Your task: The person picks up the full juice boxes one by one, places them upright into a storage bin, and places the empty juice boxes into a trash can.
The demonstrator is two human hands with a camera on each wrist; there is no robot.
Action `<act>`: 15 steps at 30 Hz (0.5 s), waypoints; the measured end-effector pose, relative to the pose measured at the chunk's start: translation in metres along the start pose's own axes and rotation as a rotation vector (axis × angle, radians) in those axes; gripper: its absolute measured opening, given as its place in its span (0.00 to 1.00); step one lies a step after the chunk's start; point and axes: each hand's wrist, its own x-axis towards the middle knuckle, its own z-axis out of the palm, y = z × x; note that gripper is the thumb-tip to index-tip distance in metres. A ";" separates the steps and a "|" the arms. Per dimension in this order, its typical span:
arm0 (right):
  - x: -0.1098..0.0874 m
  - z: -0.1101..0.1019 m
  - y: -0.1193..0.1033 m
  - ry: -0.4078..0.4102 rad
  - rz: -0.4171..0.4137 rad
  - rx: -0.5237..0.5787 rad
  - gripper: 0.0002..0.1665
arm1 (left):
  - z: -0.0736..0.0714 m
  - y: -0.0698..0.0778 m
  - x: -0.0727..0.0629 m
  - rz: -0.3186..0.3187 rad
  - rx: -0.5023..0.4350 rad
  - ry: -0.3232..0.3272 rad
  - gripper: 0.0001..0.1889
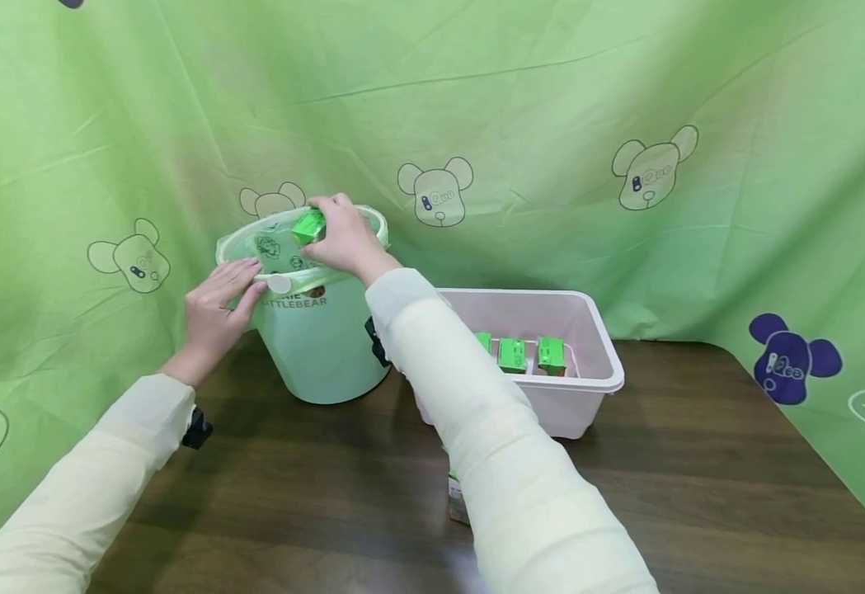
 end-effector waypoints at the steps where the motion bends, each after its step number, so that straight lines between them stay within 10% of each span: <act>1: 0.000 0.000 0.000 -0.004 0.002 -0.001 0.47 | 0.000 0.000 0.000 0.002 0.000 0.002 0.16; 15: 0.002 0.003 0.001 -0.057 -0.002 -0.034 0.46 | -0.002 -0.001 0.000 0.002 -0.005 -0.004 0.16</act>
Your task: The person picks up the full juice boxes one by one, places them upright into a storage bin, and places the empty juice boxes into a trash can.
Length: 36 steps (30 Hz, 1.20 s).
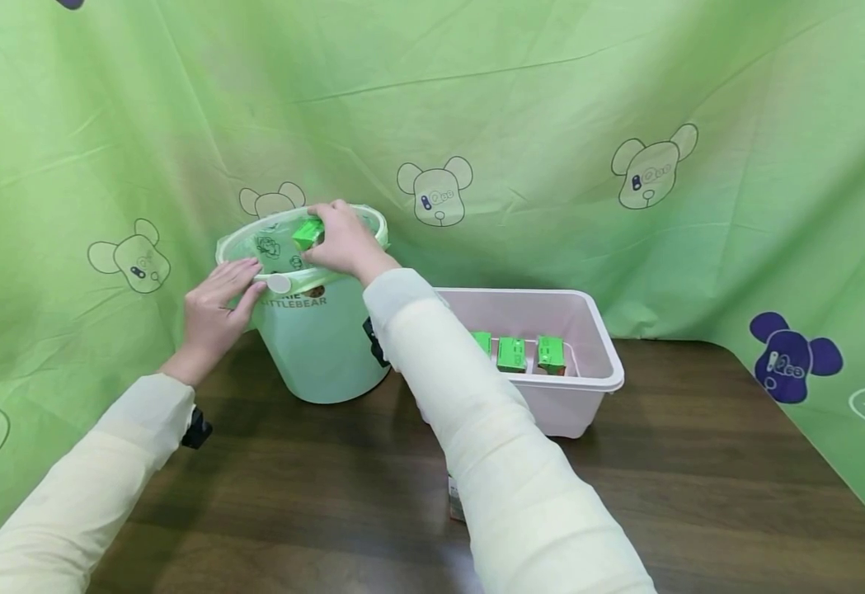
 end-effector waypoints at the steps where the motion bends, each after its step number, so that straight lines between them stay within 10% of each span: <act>1: 0.000 0.000 0.000 -0.005 0.001 -0.005 0.46 | 0.000 0.000 0.000 0.002 0.000 -0.001 0.16; 36: -0.008 -0.014 -0.005 -0.038 0.020 -0.022 0.44 | -0.001 -0.003 -0.001 -0.020 -0.004 0.000 0.16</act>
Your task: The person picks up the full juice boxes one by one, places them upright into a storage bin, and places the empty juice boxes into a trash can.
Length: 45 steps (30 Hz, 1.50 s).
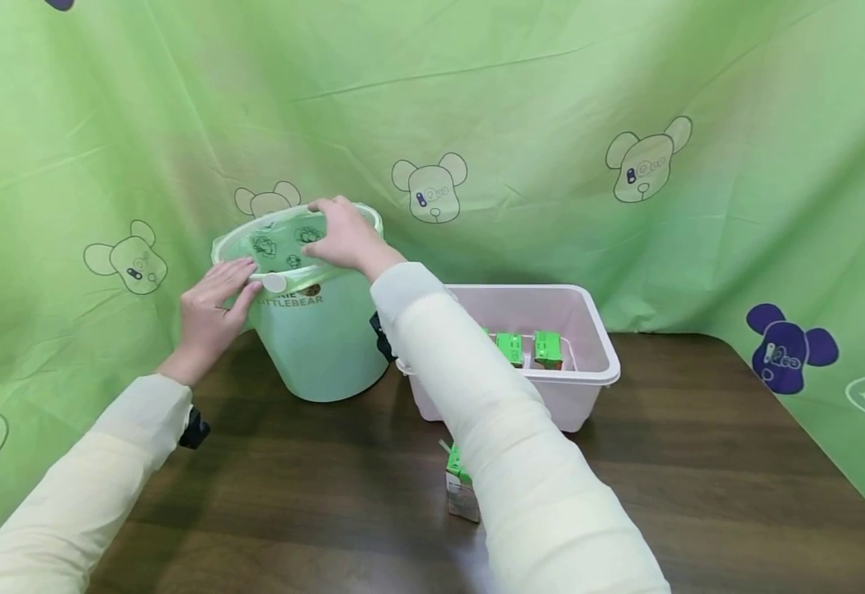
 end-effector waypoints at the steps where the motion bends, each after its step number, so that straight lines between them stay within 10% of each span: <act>1: -0.001 -0.001 0.000 0.002 -0.006 0.004 0.44 | 0.000 0.000 0.000 0.001 -0.001 0.004 0.16; 45: -0.119 -0.048 0.039 0.101 -0.221 0.118 0.38 | -0.004 0.000 -0.001 0.028 0.045 -0.024 0.16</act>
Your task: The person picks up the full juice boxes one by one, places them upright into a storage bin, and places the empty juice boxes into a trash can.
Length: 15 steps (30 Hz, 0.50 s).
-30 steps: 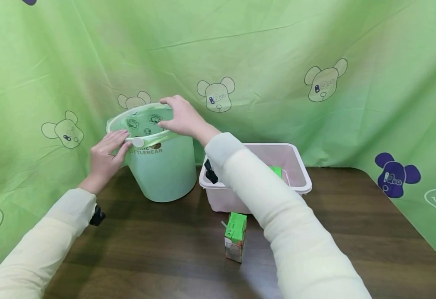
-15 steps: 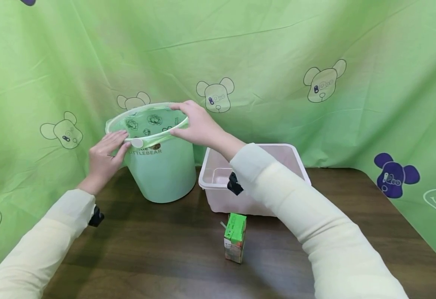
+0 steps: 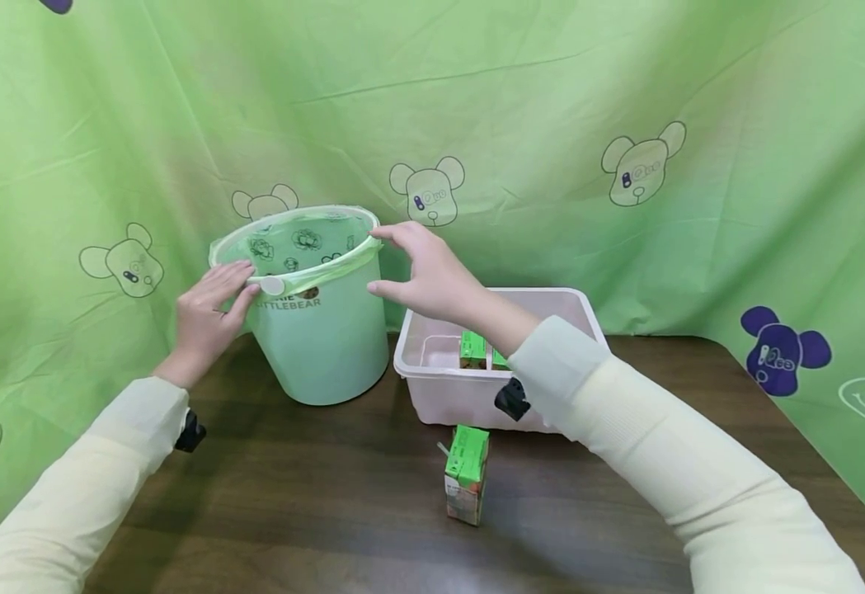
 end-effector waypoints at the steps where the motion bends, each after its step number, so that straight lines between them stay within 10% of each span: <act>1: -0.004 0.000 0.001 -0.002 0.004 0.009 0.38 | 0.000 0.000 0.000 -0.002 0.001 -0.004 0.16; 15: -0.051 -0.001 0.006 -0.017 -0.018 0.107 0.37 | 0.000 0.001 0.000 -0.007 -0.010 0.000 0.16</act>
